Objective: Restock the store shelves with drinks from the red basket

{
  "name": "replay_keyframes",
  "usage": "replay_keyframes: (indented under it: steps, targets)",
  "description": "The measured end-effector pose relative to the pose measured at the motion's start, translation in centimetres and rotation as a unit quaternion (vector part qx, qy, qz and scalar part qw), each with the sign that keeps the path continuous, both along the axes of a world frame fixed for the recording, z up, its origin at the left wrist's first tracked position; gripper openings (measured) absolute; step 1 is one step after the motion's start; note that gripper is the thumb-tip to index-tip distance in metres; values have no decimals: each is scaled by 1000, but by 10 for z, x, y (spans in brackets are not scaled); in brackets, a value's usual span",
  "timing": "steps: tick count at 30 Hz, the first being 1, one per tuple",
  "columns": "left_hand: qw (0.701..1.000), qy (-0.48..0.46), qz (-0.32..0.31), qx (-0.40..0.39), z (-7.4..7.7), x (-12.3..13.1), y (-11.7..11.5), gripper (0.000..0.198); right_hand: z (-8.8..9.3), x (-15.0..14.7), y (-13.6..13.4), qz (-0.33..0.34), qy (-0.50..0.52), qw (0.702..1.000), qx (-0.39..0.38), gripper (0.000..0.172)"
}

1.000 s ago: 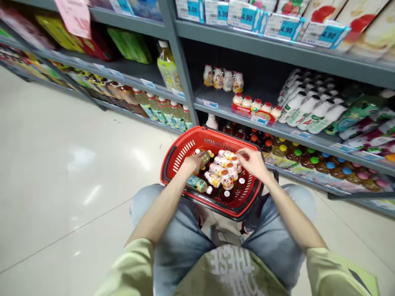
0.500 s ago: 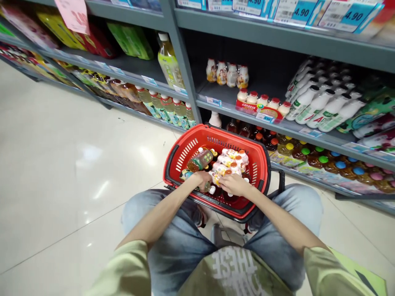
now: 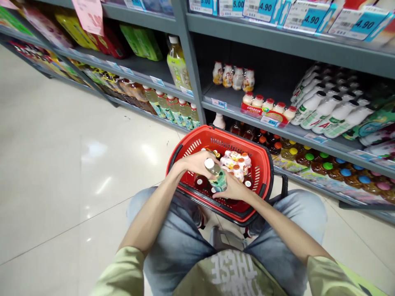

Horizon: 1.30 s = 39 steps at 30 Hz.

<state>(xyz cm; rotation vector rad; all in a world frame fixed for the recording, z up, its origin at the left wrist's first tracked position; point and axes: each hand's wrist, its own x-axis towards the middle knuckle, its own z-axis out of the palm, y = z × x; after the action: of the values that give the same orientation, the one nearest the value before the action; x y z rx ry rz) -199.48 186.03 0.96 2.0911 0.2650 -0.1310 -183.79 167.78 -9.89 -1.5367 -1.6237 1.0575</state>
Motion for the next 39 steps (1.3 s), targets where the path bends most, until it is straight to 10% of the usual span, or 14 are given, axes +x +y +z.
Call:
replay_keyframes:
  steps: [4,12,19,28,39]
  targets:
    - [980,-83,180,-25,0,1,9,39,3,-15,-2,-134,182,974,-30,100]
    - [893,-154,423,1,-22,20,10,68,24,-10,-8,-183,371,909,-46,70]
    - [874,-221,429,-50,-24,33,5,71,26,-1,-10,-224,435,871,-51,47]
    - [815,-251,416,-315,-28,42,-14,64,36,8,-16,-110,697,670,-232,37]
    - [802,-249,414,-352,-10,47,-23,41,21,8,-24,12,717,630,-298,29]
